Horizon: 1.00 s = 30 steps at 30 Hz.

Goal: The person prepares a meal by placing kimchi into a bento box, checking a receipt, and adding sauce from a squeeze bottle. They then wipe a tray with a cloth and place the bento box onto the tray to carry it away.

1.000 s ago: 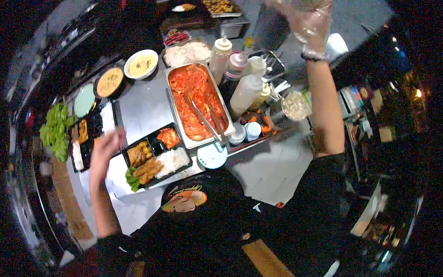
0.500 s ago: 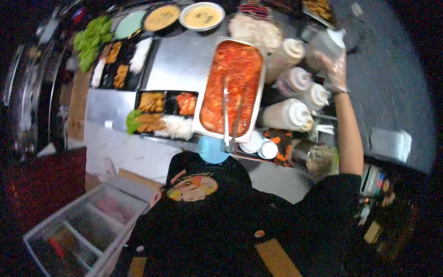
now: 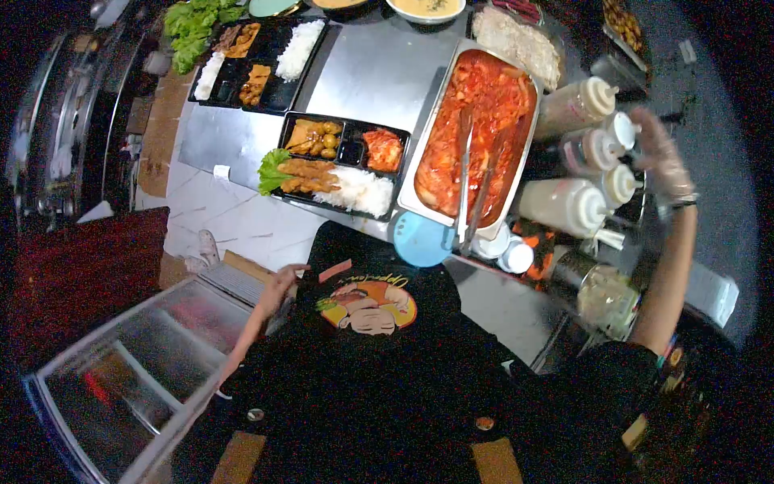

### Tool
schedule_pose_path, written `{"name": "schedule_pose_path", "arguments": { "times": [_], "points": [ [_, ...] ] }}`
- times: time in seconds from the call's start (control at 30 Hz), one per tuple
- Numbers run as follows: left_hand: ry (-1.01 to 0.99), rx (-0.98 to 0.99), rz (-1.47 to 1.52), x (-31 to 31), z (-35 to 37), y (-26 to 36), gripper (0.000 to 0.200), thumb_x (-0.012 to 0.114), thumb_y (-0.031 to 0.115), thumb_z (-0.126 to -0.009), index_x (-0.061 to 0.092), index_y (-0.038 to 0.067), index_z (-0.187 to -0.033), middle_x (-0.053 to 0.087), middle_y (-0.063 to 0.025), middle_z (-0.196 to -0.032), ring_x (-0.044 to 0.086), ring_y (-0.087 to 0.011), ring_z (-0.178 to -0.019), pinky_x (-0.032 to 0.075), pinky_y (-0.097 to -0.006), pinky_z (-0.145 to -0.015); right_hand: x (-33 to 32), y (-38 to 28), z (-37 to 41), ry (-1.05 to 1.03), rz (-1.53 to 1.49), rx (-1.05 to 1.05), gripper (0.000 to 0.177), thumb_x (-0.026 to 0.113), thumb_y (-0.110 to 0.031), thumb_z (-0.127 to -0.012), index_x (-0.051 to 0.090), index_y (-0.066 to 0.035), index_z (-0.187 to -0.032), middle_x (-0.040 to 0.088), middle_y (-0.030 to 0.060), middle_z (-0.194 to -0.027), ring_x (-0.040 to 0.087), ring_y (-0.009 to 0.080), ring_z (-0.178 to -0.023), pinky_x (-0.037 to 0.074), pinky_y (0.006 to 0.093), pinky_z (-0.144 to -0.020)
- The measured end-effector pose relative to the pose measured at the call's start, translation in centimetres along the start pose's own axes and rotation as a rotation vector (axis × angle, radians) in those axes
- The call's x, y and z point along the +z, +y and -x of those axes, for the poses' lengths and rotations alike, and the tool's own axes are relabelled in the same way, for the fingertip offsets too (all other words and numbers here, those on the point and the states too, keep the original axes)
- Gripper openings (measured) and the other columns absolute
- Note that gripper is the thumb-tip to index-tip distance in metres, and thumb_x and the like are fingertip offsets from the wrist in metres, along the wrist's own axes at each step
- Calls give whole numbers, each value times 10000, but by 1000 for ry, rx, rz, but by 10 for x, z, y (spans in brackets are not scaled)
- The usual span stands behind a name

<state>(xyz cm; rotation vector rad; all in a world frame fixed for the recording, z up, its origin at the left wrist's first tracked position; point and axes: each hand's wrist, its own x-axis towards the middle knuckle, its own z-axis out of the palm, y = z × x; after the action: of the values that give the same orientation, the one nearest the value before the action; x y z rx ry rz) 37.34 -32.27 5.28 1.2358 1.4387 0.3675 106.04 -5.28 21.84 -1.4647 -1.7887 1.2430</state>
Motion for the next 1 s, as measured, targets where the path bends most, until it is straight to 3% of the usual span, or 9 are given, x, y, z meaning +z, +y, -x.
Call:
{"name": "schedule_pose_path", "arguments": {
  "times": [0.13,0.23,0.47,0.6,0.67,0.73,0.83,0.93,1.0],
  "points": [
    [380,69,280,-80,-49,-18,452,409,357,-919,622,-13,-770,622,-94,-774,585,-183,-761,424,-292,-660,-12,-92,58,616,588,-33,540,532,-49,-791,385,-58,-1311,408,99,-1330,316,198,-1275,205,329,-1074],
    [348,-55,403,-115,-86,-13,328,415,331,-929,534,27,-894,601,-80,-832,581,-149,-734,440,-252,-623,157,-183,97,1008,545,-163,342,510,-80,-817,499,-1,-1149,525,148,-1143,473,256,-1093,332,382,-978],
    [425,377,397,-177,-168,1,161,514,123,-888,487,37,-1021,588,-79,-868,544,-130,-752,446,-259,-679,509,-110,110,249,617,349,168,607,-145,-778,596,-57,-920,639,107,-782,628,272,-703,488,361,-618],
    [380,638,11,-203,-202,65,123,536,33,-835,515,-3,-950,588,-92,-835,549,-175,-746,437,-293,-705,590,-107,113,645,-1,694,91,602,-119,-737,584,-67,-664,570,130,-610,563,282,-533,447,364,-502],
    [226,1028,-375,-216,-201,97,168,579,11,-751,546,18,-916,589,-102,-803,558,-233,-734,434,-301,-680,598,-116,113,715,-173,817,130,604,-104,-706,565,-68,-588,544,142,-573,539,282,-511,435,366,-489],
    [30,1420,-653,-217,-182,138,175,639,73,-654,585,68,-821,597,-85,-755,569,-244,-658,445,-338,-582,560,-164,106,706,593,473,141,598,-75,-642,526,-62,-522,539,108,-538,513,260,-480,434,348,-487],
    [320,1414,-105,-212,-169,194,103,522,105,-812,558,9,-799,581,-116,-694,556,-223,-633,443,-302,-570,471,-192,150,1396,1417,177,110,618,4,-653,542,-54,-707,608,110,-752,587,224,-662,468,333,-638],
    [401,1494,268,-190,-148,240,157,481,119,-842,519,24,-722,571,-119,-669,550,-229,-624,432,-347,-580,392,-254,171,1446,450,-368,215,633,24,-714,572,-11,-917,617,106,-888,609,208,-742,491,339,-689],
    [39,1766,-435,-184,-141,252,60,575,103,-738,571,65,-784,578,-60,-705,538,-205,-602,409,-300,-526,385,-267,128,1415,403,27,357,672,-5,-691,555,-1,-1028,602,130,-966,602,252,-868,475,359,-780]
  ]
}}
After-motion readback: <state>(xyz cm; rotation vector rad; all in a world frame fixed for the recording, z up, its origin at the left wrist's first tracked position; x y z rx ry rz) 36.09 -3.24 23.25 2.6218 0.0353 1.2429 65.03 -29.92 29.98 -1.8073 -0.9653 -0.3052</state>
